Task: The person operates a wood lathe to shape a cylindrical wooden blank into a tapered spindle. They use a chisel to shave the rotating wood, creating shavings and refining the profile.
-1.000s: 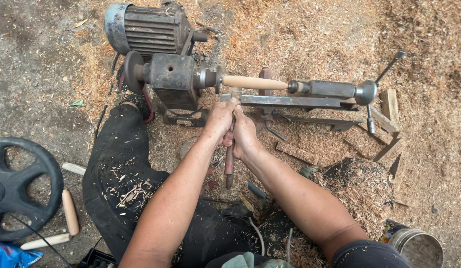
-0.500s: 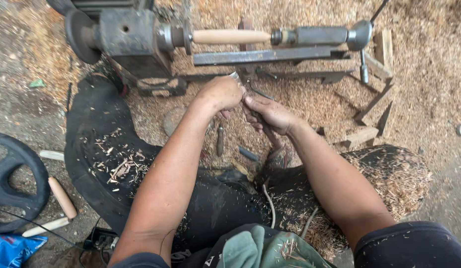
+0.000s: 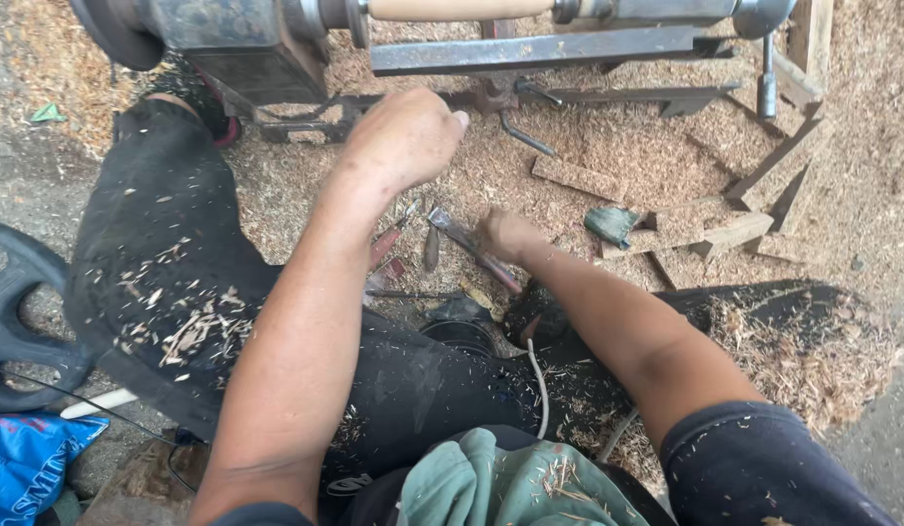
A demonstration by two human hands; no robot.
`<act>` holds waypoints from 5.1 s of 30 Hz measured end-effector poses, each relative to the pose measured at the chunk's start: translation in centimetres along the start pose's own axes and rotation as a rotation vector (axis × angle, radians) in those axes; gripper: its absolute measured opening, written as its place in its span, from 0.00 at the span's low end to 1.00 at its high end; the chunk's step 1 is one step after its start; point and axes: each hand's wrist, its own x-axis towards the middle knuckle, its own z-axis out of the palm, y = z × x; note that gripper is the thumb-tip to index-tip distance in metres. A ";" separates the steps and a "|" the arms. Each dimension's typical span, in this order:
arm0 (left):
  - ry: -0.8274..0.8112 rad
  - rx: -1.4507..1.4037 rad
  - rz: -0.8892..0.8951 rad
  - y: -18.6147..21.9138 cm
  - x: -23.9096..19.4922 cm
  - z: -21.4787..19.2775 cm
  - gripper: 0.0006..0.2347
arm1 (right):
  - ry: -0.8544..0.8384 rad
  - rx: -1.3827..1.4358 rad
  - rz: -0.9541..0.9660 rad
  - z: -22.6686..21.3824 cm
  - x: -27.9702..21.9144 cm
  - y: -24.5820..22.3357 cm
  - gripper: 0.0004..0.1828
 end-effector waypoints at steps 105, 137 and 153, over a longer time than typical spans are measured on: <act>0.015 -2.413 0.178 -1.2 19.6 10.0 0.37 | 0.140 1.823 -0.163 -21.6 -12.6 -11.8 0.11; 0.266 -2.390 0.331 -2.6 20.9 10.4 0.46 | 0.002 1.772 -0.191 -23.1 -9.5 -13.5 0.10; 0.107 -2.633 0.450 4.4 19.7 10.3 0.30 | 0.135 1.799 -0.193 -23.5 -11.9 -9.3 0.06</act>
